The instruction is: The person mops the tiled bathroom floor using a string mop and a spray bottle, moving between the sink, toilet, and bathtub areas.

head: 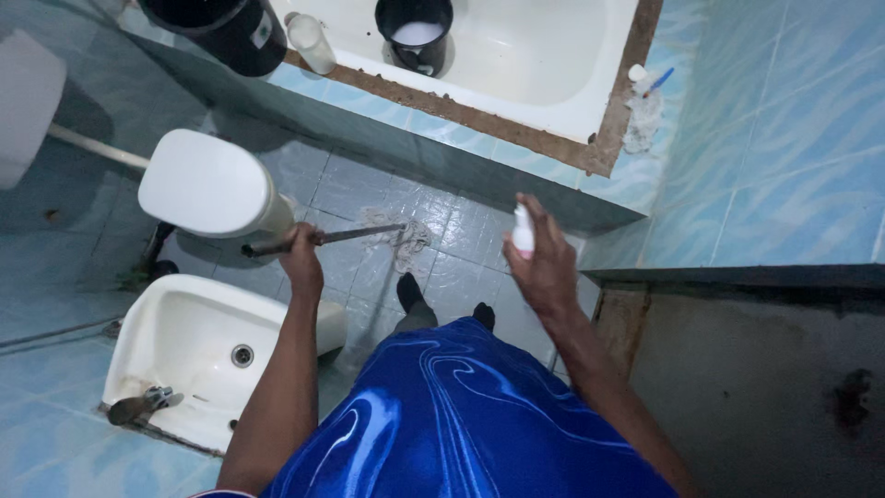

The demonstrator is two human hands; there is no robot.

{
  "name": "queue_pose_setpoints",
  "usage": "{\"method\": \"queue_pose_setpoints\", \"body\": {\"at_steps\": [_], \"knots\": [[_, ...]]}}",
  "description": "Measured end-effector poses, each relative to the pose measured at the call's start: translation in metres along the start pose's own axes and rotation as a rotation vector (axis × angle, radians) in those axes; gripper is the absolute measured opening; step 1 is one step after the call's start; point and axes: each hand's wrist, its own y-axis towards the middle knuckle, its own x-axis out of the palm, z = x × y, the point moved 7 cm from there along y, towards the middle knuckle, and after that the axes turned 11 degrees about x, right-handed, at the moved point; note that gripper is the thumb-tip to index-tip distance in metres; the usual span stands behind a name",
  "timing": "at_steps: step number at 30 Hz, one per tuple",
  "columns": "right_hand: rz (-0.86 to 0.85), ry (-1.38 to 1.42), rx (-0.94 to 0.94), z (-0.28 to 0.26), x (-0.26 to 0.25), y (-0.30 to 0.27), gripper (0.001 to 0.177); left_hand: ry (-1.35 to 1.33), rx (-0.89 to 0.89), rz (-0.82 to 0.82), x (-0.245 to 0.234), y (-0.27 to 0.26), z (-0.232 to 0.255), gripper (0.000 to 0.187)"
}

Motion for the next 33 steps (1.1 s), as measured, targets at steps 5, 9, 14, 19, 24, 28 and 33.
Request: {"method": "queue_pose_setpoints", "body": {"at_steps": [5, 9, 14, 19, 24, 28, 33], "knots": [[-0.066, -0.020, -0.119, -0.043, 0.026, 0.019, 0.075, -0.037, 0.046, 0.109, -0.038, -0.008, -0.003, 0.018], [-0.128, 0.001, -0.061, -0.032, 0.037, 0.027, 0.067, -0.085, 0.033, 0.125, -0.053, -0.018, 0.005, 0.017], [-0.140, -0.219, 0.234, 0.042, 0.011, 0.026, 0.073, 0.114, 0.055, 0.101, -0.062, -0.026, 0.025, 0.028], [0.085, -0.361, 0.239, 0.112, -0.061, -0.003, 0.065, 0.014, 0.044, 0.044, -0.040, -0.009, 0.018, 0.028], [0.162, -0.673, 0.471, 0.167, -0.119, -0.040, 0.078, 0.132, 0.092, -0.141, 0.006, 0.023, 0.012, 0.026], [0.209, -0.745, 0.623, 0.195, -0.151, -0.088, 0.069, 0.294, 0.118, -0.303, 0.052, 0.052, 0.006, 0.030], [0.169, -0.643, 0.784, 0.190, -0.130, -0.113, 0.076, 0.266, 0.072, -0.435, 0.102, 0.068, 0.000, 0.043]]}}
